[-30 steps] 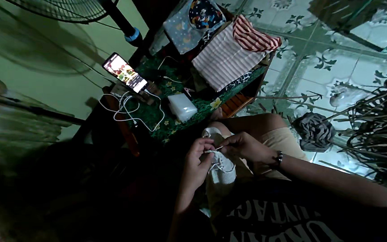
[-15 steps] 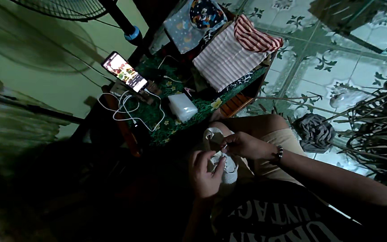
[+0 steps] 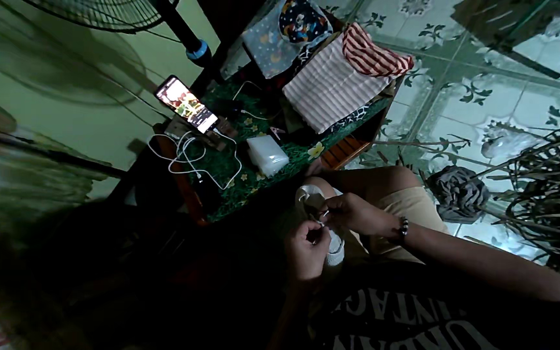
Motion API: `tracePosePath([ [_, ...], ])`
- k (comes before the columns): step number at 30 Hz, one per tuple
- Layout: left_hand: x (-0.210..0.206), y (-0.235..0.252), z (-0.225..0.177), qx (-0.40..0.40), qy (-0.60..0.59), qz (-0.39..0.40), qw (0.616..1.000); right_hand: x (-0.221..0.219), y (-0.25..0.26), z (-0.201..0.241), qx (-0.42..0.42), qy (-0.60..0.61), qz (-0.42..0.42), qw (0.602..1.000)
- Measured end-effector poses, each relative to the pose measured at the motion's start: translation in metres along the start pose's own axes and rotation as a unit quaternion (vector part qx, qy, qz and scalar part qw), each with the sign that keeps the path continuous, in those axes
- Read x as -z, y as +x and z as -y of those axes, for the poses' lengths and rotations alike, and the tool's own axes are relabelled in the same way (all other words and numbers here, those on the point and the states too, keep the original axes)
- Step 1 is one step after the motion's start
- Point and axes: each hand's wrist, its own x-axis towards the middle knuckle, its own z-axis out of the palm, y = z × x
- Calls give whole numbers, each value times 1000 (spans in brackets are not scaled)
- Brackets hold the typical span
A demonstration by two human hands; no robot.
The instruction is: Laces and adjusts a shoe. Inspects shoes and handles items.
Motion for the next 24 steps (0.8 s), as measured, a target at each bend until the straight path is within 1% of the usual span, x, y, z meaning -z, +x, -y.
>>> tracePosePath([
  [2, 3, 3, -2, 34, -60, 23, 997, 1, -3, 3, 14, -6, -27, 1000],
  [4, 8, 6, -2, 53, -85, 44, 994, 5, -8, 4, 18, -16, -44, 999],
  [7, 18, 14, 2, 70, -84, 79, 991, 10, -19, -1, -1, -37, -44, 998],
  [10, 24, 19, 4, 88, -103, 107, 985, 11, -34, -5, -1, -71, -9, 997],
  [13, 26, 23, 4, 89, -109, 123, 982, 8, -44, -7, 37, -99, 20, 994],
  [16, 27, 24, 1, 89, -108, 135, 981, 2, -47, -10, 62, -77, 3, 995],
  [21, 30, 27, -5, 92, -97, 145, 980, -5, -42, -7, 25, -60, -34, 997],
  [24, 32, 29, -7, 95, -80, 155, 980, -5, -37, -8, 31, -53, -38, 997],
])
